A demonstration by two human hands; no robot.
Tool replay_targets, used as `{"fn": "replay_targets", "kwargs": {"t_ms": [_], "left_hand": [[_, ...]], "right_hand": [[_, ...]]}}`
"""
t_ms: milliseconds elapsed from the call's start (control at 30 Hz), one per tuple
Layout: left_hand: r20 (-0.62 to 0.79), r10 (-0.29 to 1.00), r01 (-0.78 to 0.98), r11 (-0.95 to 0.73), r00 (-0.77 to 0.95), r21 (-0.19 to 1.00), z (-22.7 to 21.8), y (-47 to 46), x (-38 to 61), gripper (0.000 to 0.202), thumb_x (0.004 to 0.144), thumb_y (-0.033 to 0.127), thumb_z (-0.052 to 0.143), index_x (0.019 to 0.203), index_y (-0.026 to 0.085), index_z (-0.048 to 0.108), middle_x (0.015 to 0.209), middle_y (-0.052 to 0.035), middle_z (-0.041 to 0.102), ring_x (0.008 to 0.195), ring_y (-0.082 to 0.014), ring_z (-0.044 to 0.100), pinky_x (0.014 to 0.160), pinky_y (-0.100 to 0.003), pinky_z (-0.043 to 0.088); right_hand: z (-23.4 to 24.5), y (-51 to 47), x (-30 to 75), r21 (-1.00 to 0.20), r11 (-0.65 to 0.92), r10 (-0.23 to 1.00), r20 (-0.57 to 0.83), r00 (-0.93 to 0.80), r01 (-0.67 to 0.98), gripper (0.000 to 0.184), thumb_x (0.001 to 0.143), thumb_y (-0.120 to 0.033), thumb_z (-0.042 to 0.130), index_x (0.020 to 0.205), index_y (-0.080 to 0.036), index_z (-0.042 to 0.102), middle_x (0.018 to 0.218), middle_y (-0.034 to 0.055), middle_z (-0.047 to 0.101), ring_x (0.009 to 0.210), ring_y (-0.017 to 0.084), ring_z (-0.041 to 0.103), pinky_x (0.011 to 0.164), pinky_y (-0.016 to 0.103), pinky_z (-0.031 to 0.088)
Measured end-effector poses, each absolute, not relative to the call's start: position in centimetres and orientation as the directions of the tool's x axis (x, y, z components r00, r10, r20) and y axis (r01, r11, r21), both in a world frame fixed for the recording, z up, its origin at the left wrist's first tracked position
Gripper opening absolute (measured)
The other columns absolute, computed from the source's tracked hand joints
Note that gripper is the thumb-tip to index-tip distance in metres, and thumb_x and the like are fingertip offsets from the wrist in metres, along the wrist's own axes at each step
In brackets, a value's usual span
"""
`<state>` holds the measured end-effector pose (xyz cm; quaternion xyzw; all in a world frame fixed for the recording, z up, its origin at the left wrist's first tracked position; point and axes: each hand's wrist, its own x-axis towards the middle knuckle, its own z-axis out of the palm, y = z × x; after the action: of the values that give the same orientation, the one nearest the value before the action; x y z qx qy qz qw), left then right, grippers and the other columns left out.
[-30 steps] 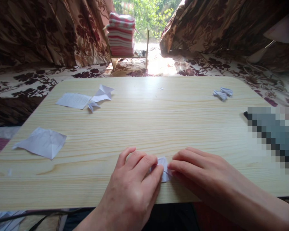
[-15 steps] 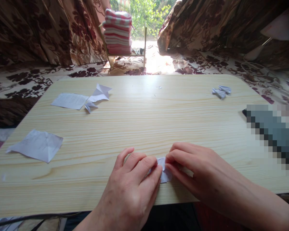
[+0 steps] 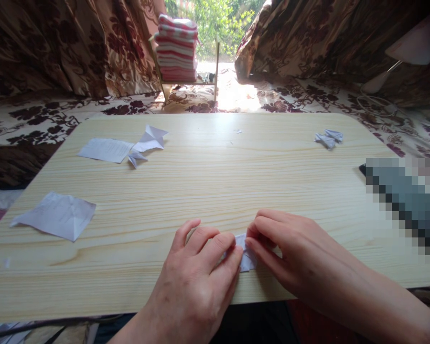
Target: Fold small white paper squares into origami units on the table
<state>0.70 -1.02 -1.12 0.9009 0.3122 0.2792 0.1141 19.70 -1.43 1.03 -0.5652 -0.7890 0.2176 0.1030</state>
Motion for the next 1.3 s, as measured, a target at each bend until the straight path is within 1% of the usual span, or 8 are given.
{"fn": "replay_targets", "kwargs": {"t_ms": [467,567,633,733,833,1133,1200,1300], "left_hand": [[0.424,0.626,0.512,-0.779,0.654,0.361,-1.2,-1.2,0.6,0.023,0.088,0.013,0.05,0.103,0.018,0.067,0.097,-0.0042,0.069,0.095,-0.0191,0.056,0.1,-0.039,0.031],[0.435,0.627,0.519,-0.779,0.646,0.353,-1.3,-1.2,0.7,0.022,0.088,0.013,0.051,0.102,0.018,0.068,0.097,-0.0044,0.069,0.095,-0.0196,0.055,0.1,-0.04,0.031],[0.436,0.625,0.515,-0.781,0.648,0.353,-1.4,-1.2,0.7,0.022,0.088,0.013,0.052,0.101,0.018,0.068,0.096,-0.0041,0.07,0.093,-0.0194,0.055,0.1,-0.04,0.031],[0.43,0.621,0.506,-0.783,0.655,0.361,-1.3,-1.2,0.7,0.023,0.088,0.012,0.05,0.102,0.017,0.067,0.097,-0.0041,0.07,0.093,-0.0196,0.055,0.099,-0.04,0.031],[0.433,0.619,0.507,-0.785,0.655,0.356,-1.1,-1.2,0.6,0.023,0.088,0.012,0.05,0.103,0.017,0.067,0.097,-0.0044,0.07,0.095,-0.02,0.055,0.1,-0.04,0.031],[0.468,0.613,0.494,-0.79,0.637,0.363,-2.1,-0.9,0.8,0.027,0.09,0.015,0.044,0.105,0.02,0.066,0.096,-0.0038,0.07,0.095,-0.0192,0.054,0.101,-0.04,0.029],[0.464,0.609,0.488,-0.793,0.643,0.364,-2.2,-0.9,0.7,0.026,0.089,0.014,0.046,0.103,0.02,0.066,0.097,-0.0045,0.07,0.096,-0.0196,0.054,0.101,-0.041,0.029],[0.459,0.611,0.494,-0.792,0.645,0.36,-2.1,-1.0,0.7,0.024,0.088,0.014,0.047,0.101,0.02,0.067,0.097,-0.0048,0.069,0.096,-0.0198,0.054,0.101,-0.043,0.029]], "right_hand": [[1.2,-1.1,19.8,-0.49,0.199,0.949,-0.121,-0.292,0.849,0.02,0.086,-0.018,0.051,0.067,-0.017,0.057,0.065,-0.0001,0.056,0.056,0.013,0.048,0.053,0.025,0.037],[1.1,-1.6,20.4,-0.538,0.264,0.942,-0.036,-0.335,0.801,0.018,0.088,-0.016,0.048,0.076,-0.017,0.061,0.071,0.0015,0.057,0.06,0.013,0.05,0.055,0.025,0.041],[1.0,-2.5,20.9,-0.542,0.364,0.918,0.07,-0.391,0.757,0.021,0.09,-0.011,0.044,0.092,-0.018,0.063,0.079,0.0035,0.058,0.066,0.014,0.053,0.057,0.025,0.044],[0.4,-4.3,21.5,-0.439,0.487,0.87,0.166,-0.465,0.755,0.037,0.087,-0.003,0.041,0.117,-0.018,0.056,0.088,0.0063,0.059,0.075,0.016,0.055,0.06,0.026,0.047],[-0.2,-5.5,21.7,-0.353,0.539,0.84,0.161,-0.518,0.764,0.045,0.085,-0.003,0.042,0.128,-0.014,0.049,0.093,0.0091,0.06,0.08,0.019,0.055,0.064,0.03,0.051],[-0.7,-5.5,19.8,-0.079,0.581,0.8,0.242,-0.549,0.81,0.04,0.084,-0.002,0.038,0.121,0.003,0.053,0.087,0.0159,0.064,0.077,0.024,0.059,0.059,0.033,0.056],[-0.6,-4.9,19.6,-0.079,0.561,0.813,0.24,-0.53,0.824,0.04,0.084,-0.005,0.041,0.121,0.002,0.054,0.088,0.0163,0.064,0.078,0.025,0.059,0.058,0.034,0.056],[-0.3,-4.4,20.1,-0.206,0.479,0.874,0.207,-0.441,0.853,0.039,0.082,-0.005,0.042,0.119,-0.004,0.056,0.09,0.0143,0.063,0.079,0.024,0.059,0.057,0.032,0.056]]}}
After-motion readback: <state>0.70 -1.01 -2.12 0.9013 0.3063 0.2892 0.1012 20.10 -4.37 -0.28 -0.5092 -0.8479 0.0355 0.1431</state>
